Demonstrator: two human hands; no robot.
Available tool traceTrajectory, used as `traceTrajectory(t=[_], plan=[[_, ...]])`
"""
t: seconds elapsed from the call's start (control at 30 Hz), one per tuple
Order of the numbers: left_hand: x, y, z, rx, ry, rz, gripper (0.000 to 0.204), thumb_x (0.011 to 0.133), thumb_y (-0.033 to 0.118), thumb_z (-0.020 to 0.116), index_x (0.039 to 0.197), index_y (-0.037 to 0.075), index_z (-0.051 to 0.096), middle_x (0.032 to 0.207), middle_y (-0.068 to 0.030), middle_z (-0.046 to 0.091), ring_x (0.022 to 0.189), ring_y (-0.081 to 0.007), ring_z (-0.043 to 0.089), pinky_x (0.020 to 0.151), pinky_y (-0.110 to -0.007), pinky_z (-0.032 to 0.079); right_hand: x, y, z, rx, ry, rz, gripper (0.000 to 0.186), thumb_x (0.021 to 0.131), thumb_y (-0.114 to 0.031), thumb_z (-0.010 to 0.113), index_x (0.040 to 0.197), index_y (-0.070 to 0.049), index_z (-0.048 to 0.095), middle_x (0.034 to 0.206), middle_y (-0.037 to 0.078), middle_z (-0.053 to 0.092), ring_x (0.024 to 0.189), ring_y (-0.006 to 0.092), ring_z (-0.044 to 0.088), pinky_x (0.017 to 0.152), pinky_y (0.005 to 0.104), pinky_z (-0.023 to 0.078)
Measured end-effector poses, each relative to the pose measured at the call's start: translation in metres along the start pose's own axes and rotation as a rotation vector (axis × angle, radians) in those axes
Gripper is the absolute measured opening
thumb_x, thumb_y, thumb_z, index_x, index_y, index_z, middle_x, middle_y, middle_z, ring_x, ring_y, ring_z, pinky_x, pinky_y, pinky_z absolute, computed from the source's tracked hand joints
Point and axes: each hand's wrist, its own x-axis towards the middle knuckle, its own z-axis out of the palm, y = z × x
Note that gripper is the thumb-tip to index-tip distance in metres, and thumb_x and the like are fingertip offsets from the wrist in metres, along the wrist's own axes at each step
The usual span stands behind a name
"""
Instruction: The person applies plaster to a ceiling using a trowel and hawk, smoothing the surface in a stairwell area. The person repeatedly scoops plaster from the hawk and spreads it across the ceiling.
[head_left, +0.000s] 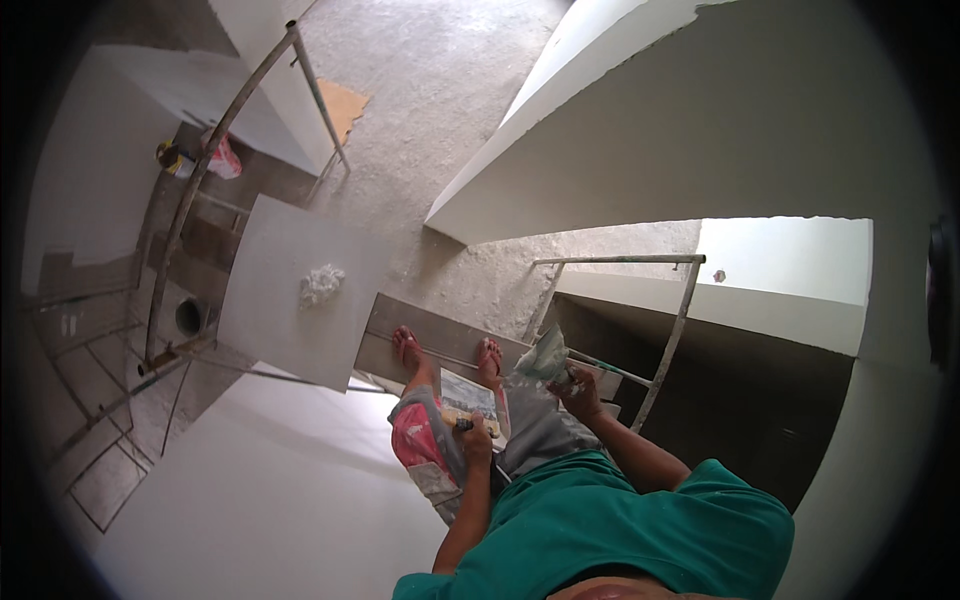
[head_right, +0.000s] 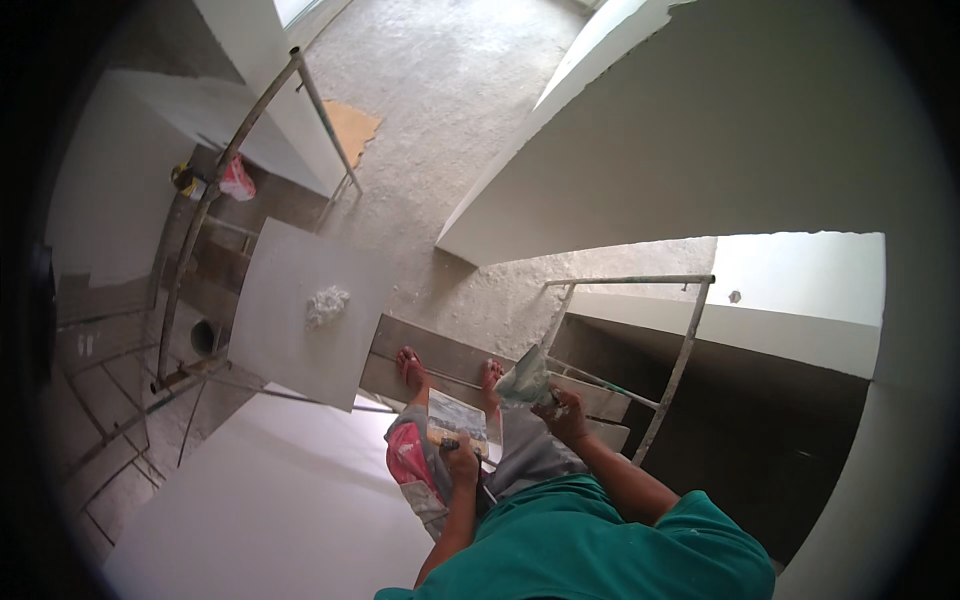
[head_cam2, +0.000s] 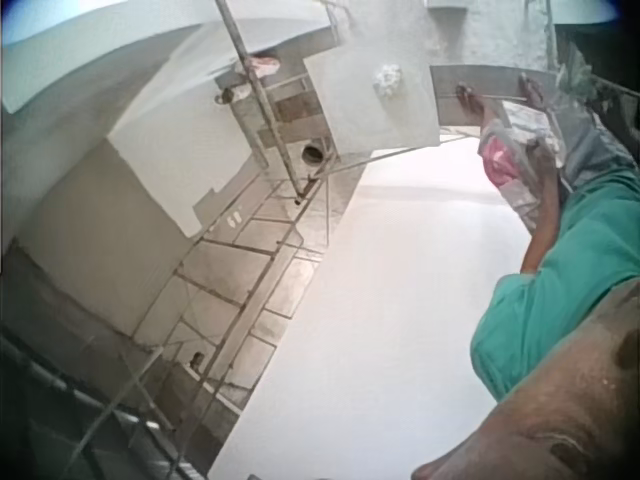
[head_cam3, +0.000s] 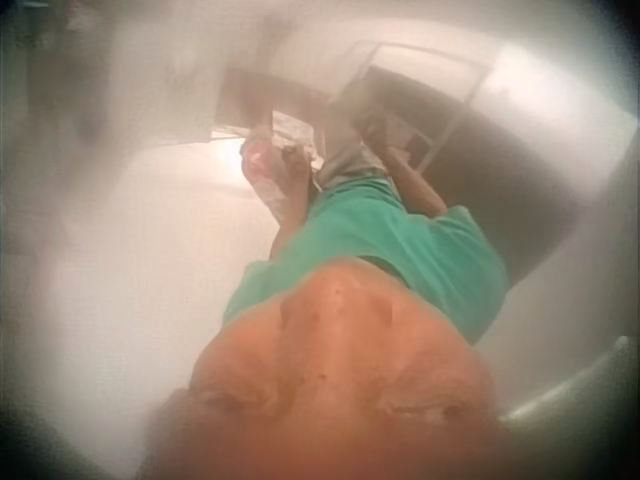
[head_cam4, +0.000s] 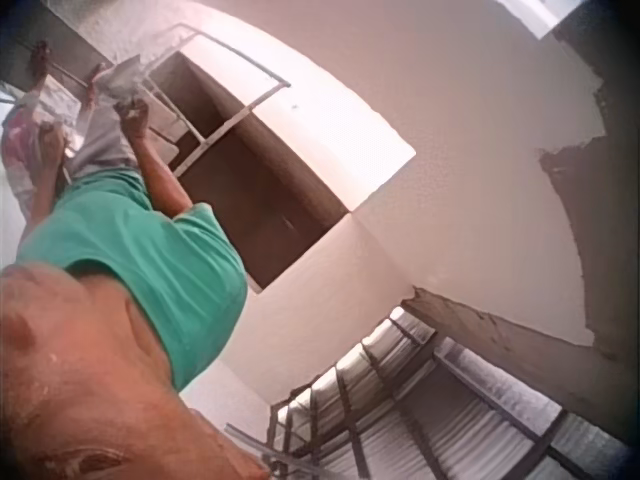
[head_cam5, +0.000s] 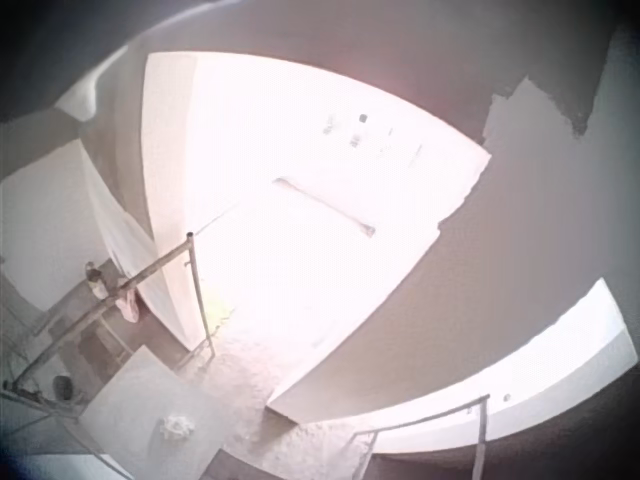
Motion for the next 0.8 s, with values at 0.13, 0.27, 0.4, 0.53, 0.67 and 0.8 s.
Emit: traceTrajectory(t=[0.13, 0.27, 0.4, 0.53, 0.67, 0.8], plan=[[0.017, -0.002, -0.008, 0.035, -0.034, -0.055, 0.030, 0.086, 0.021, 0.061, 0.094, -0.008, 0.056, 0.088, -0.0149, 0.063, 0.075, -0.0280, 0.063, 0.069, -0.038, 0.051, 0.005, -0.048, -0.006, 0.031, 0.073, 0.058, 0.040, 0.070, -0.016, 0.079, 0.102, 0.001, 0.064, 0.076, 0.011, 0.066, 0.066, 0.0124, 0.059, 0.062, 0.0292, 0.048], [0.028, -0.002, -0.016, 0.065, -0.033, -0.082, 0.032, 0.082, 0.018, 0.062, 0.096, -0.010, 0.057, 0.091, -0.0190, 0.063, 0.079, -0.0316, 0.063, 0.072, -0.039, 0.051, 0.019, -0.072, -0.019, 0.149, -0.067, 0.200, 0.036, 0.072, -0.018, 0.078, 0.101, -0.001, 0.065, 0.075, 0.010, 0.066, 0.065, 0.0117, 0.059, 0.061, 0.0291, 0.048], [0.046, -0.048, -0.024, 0.153, -0.088, -0.073, 0.035, 0.078, 0.017, 0.063, 0.096, -0.013, 0.057, 0.095, -0.0242, 0.064, 0.087, -0.0356, 0.063, 0.075, -0.044, 0.049, 0.016, -0.085, -0.020, 0.130, -0.030, 0.163, 0.036, 0.072, -0.019, 0.078, 0.101, -0.001, 0.065, 0.075, 0.009, 0.066, 0.066, 0.0095, 0.058, 0.061, 0.0294, 0.048], [0.061, -0.057, -0.030, 0.095, -0.148, -0.112, 0.035, 0.077, 0.018, 0.065, 0.094, -0.012, 0.057, 0.091, -0.0220, 0.064, 0.081, -0.0326, 0.063, 0.072, -0.042, 0.050, 0.007, -0.089, -0.023, 0.042, 0.134, 0.077, 0.036, 0.073, -0.020, 0.079, 0.100, -0.002, 0.064, 0.075, 0.009, 0.066, 0.065, 0.0098, 0.057, 0.061, 0.0296, 0.048], [0.062, -0.041, -0.032, 0.012, -0.120, -0.264, 0.031, 0.076, 0.015, 0.065, 0.093, -0.010, 0.058, 0.087, -0.0186, 0.063, 0.074, -0.0286, 0.062, 0.069, -0.038, 0.050, 0.003, -0.079, -0.032, 0.232, 0.060, 0.207, 0.034, 0.072, -0.015, 0.079, 0.099, -0.002, 0.063, 0.078, 0.006, 0.064, 0.071, 0.0100, 0.055, 0.064, 0.0281, 0.047], [0.064, -0.036, -0.031, -0.056, -0.102, -0.102, 0.027, 0.075, 0.013, 0.066, 0.091, -0.007, 0.058, 0.085, -0.0153, 0.063, 0.070, -0.0258, 0.062, 0.068, -0.036, 0.050, 0.007, -0.099, -0.059, 0.173, 0.030, 0.169, 0.028, 0.073, -0.010, 0.077, 0.096, -0.001, 0.063, 0.078, 0.004, 0.063, 0.071, 0.0098, 0.053, 0.062, 0.0272, 0.045]])
